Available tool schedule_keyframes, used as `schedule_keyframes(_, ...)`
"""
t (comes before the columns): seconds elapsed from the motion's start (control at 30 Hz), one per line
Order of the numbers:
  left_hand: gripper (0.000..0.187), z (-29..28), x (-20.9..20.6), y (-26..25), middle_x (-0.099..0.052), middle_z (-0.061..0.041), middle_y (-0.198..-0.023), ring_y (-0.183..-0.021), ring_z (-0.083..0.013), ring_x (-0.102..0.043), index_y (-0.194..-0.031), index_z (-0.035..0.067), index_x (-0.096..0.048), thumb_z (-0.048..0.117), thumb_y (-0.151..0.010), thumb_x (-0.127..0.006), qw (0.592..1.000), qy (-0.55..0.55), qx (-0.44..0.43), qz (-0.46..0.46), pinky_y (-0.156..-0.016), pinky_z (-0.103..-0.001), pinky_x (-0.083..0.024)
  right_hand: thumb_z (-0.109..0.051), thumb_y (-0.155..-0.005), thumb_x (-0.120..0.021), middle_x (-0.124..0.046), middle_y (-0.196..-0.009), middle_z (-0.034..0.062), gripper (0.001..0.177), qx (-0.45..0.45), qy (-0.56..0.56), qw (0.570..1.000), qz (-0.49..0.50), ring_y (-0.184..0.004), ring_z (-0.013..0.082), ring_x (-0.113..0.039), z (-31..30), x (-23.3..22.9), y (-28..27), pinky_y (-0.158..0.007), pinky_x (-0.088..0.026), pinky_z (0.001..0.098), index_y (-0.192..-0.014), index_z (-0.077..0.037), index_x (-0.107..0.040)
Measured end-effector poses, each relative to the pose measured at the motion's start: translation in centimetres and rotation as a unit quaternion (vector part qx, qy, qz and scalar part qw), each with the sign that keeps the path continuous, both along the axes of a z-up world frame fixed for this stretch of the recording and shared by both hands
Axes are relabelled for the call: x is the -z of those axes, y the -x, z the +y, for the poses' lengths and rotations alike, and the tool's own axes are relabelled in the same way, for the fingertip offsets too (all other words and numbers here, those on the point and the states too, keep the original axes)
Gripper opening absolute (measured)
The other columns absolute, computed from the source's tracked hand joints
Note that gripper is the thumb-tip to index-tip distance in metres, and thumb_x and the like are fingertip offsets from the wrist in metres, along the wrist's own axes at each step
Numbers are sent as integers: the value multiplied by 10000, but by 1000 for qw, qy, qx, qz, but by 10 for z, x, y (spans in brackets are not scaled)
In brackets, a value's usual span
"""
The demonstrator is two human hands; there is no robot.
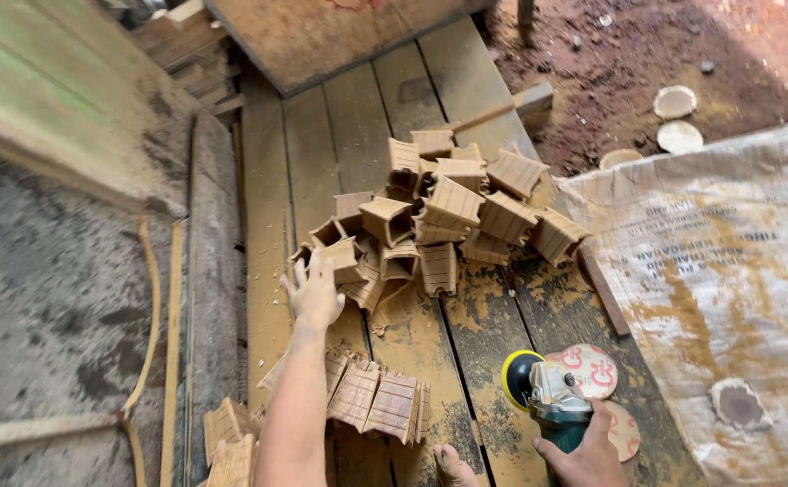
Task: The person sits on a wooden platform and uses an electric sander to smooth the surfaces of small, carved wooden pieces. They handle the pieces one at a time, sanding them and placing them into a growing pile of finished items.
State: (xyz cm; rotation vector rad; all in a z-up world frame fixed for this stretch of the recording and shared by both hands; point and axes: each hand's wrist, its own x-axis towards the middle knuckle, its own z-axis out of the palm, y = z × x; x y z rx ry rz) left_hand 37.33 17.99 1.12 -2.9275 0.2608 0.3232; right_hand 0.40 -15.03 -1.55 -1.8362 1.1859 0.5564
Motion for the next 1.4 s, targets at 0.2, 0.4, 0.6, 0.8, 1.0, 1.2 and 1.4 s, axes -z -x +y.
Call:
schedule_keyframes(0.2,647,-82,-28,-46,34,126,-1757,-1554,-311,-204,-1470,311,-531,37,-886,-582,968,34,-116,219,-1123,-634,-319,-469,-660,-899,-605,-1413,167,1185,-12,-26,1000,1,-1271,384,-636,10,8,-6,-1017,-492,417,-1552,-243,-152)
schedule_keyframes(0.4,783,-81,-117,-9,-706,-196,-1183,-1032,-332,-673,-1604,307,-240,159,-840,-332,897,301,-296,128,-904,-467,-436,-407,-706,-889,-543,-1494,135,1204,20,-62,998,-12,-1334,336,-603,6,-29,-15,-1106,-469,411,-1596,-245,-95)
schedule_keyframes(0.6,306,-53,-47,79,-679,-143,-962,-910,-316,-614,-920,97,-750,352,-890,-585,984,132,74,-95,-733,-422,-572,-313,-719,-867,-515,-1478,213,1050,43,-23,994,-96,-1319,391,-559,-2,-70,-4,-1109,-437,480,-1530,-152,-220)
schedule_keyframes(0.8,120,-128,-32,276,-637,9,-916,-648,-76,-528,-914,188,-538,283,-983,-559,814,452,-300,208,-539,-205,-485,-360,-758,-790,-447,-1503,226,1054,67,-29,995,-74,-1437,372,-352,-1,-112,18,-1147,-391,521,-1572,-178,-144)
schedule_keyframes(1.0,242,-136,69,331,-683,20,-649,-895,-163,-605,-755,223,-551,422,-811,-677,844,333,-353,229,-884,-367,-443,-269,-740,-821,-470,-1477,215,980,38,-27,990,-135,-1299,379,-544,3,-98,47,-1101,-458,507,-1494,-190,-201)
schedule_keyframes(1.2,257,-142,24,326,-708,-97,-1145,-579,-164,-720,-1167,94,-565,146,-932,-656,804,387,-368,262,-608,-304,-608,-392,-788,-780,-601,-1389,243,1043,-45,3,997,-60,-1223,438,-632,6,-71,48,-1080,-472,514,-1558,-206,-102)
schedule_keyframes(1.4,492,-128,62,339,-551,-142,-1358,-1198,-288,-590,-1395,105,-503,273,-954,-643,853,360,-295,237,-1015,-457,-497,-412,-809,-746,-675,-1294,213,1018,-79,8,996,-33,-1158,400,-684,15,-74,31,-1039,-501,499,-1559,-168,-103)
